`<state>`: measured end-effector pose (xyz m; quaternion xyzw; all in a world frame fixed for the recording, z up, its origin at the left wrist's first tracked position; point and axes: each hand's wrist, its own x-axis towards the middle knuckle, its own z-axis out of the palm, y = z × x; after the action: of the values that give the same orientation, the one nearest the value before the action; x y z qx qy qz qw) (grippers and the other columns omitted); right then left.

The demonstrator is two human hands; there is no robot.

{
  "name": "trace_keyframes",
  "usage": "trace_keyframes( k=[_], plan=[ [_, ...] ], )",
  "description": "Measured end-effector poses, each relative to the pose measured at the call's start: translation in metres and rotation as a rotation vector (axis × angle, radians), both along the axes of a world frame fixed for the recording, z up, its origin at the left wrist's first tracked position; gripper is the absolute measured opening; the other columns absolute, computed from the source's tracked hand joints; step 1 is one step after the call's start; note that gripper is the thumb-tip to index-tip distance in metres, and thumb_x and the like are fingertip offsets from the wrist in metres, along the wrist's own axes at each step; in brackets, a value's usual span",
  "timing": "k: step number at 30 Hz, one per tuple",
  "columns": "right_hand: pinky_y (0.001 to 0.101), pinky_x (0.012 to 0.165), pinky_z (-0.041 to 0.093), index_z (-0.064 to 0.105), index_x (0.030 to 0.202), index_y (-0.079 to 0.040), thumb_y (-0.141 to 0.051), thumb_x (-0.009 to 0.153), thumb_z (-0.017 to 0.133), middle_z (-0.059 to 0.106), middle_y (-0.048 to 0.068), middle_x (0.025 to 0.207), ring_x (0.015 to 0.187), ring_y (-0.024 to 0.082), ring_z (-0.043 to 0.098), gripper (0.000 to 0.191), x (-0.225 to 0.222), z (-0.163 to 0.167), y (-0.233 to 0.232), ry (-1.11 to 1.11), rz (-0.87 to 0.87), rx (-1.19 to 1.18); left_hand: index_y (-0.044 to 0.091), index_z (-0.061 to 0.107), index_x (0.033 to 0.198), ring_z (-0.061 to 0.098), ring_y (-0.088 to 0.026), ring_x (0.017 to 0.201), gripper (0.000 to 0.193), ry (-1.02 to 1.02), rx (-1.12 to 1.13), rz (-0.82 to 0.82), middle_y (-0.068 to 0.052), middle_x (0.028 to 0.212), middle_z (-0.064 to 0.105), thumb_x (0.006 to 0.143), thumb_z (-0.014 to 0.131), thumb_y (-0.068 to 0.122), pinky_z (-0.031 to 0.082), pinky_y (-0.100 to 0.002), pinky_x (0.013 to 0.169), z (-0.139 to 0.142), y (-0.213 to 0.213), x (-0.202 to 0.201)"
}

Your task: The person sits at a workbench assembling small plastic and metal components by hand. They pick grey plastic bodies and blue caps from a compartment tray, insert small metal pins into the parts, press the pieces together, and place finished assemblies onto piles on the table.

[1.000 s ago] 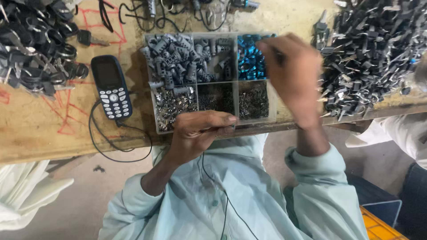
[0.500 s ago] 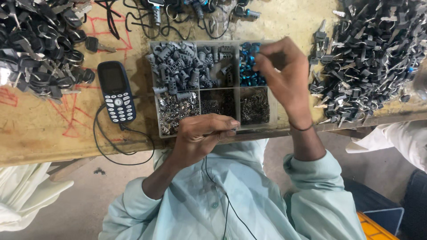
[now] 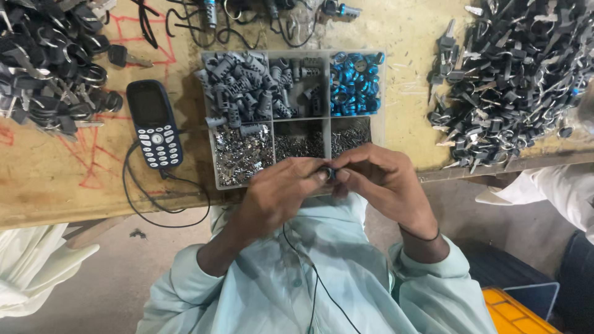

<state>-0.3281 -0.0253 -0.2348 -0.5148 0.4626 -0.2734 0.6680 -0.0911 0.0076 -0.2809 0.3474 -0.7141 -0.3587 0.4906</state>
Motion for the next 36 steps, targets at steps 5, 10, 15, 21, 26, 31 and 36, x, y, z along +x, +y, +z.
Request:
trace_keyframes(
  k=[5,10,15,21,26,31,36],
  plan=[
    [0.0285,0.067,0.06,0.064,0.112,0.004,0.002,0.1,0.066,0.071,0.008,0.095,0.077,0.013,0.07,0.013,-0.012,-0.008,0.013,-0.102,0.009,0.089,-0.001,0.066,0.117,0.068,-0.034,0.119,0.023,-0.237,-0.185,-0.01,-0.018,0.131,0.065,0.094,0.07,0.002,0.059,-0.042,0.094,0.015,0.011,-0.007],
    [0.0287,0.069,0.059,0.044,0.128,-0.002,-0.002,0.097,0.068,0.068,0.01,0.099,0.08,0.013,0.07,0.039,-0.018,-0.006,0.018,-0.006,0.179,0.174,-0.006,0.061,0.115,0.067,-0.036,0.12,0.028,-0.222,-0.199,-0.049,-0.021,0.129,0.066,0.089,0.069,0.001,0.058,-0.046,0.097,0.023,0.02,-0.015],
    [0.0244,0.074,0.049,0.032,0.135,-0.009,-0.004,0.107,0.054,0.054,0.007,0.117,0.093,0.008,0.054,0.036,-0.021,-0.033,0.034,-0.333,0.14,0.184,0.001,0.067,0.127,0.068,-0.024,0.101,0.045,-0.018,0.073,0.134,-0.007,0.122,0.072,0.084,0.079,-0.005,0.057,-0.038,0.087,0.025,0.031,-0.038],
    [0.0249,0.078,0.043,0.033,0.129,-0.011,0.0,0.106,0.053,0.049,0.003,0.114,0.094,0.007,0.047,0.033,-0.016,-0.04,0.046,-0.407,-0.024,0.206,0.0,0.066,0.127,0.065,-0.026,0.1,0.046,-0.067,-0.029,0.154,-0.005,0.116,0.073,0.085,0.082,-0.005,0.055,-0.038,0.089,0.009,0.027,-0.05],
    [0.0316,0.083,0.054,0.069,0.099,-0.002,0.008,0.087,0.053,0.071,0.007,0.098,0.096,0.014,0.067,0.022,-0.056,-0.004,-0.042,0.48,0.114,-0.546,0.002,0.067,0.124,0.064,-0.028,0.101,0.04,-0.106,-0.077,0.256,-0.01,0.115,0.072,0.086,0.079,-0.003,0.054,-0.04,0.089,0.005,0.004,-0.039],
    [0.0456,0.083,0.044,0.064,0.108,-0.002,-0.015,0.096,0.075,0.053,0.02,0.115,0.106,0.033,0.053,0.021,-0.112,-0.047,-0.134,1.5,-0.27,-1.094,0.006,0.068,0.121,0.064,-0.026,0.1,0.035,-0.044,-0.068,0.328,-0.006,0.111,0.072,0.089,0.08,-0.003,0.053,-0.038,0.087,0.017,-0.001,-0.036],
    [0.0445,0.093,0.046,0.058,0.113,-0.004,-0.004,0.099,0.071,0.057,0.016,0.125,0.115,0.031,0.055,0.019,-0.103,-0.068,-0.146,1.3,-0.243,-1.231,0.007,0.067,0.12,0.064,-0.028,0.104,0.036,-0.045,0.005,0.284,-0.007,0.111,0.07,0.088,0.076,-0.007,0.054,-0.039,0.09,0.01,-0.011,-0.022]
  ],
)
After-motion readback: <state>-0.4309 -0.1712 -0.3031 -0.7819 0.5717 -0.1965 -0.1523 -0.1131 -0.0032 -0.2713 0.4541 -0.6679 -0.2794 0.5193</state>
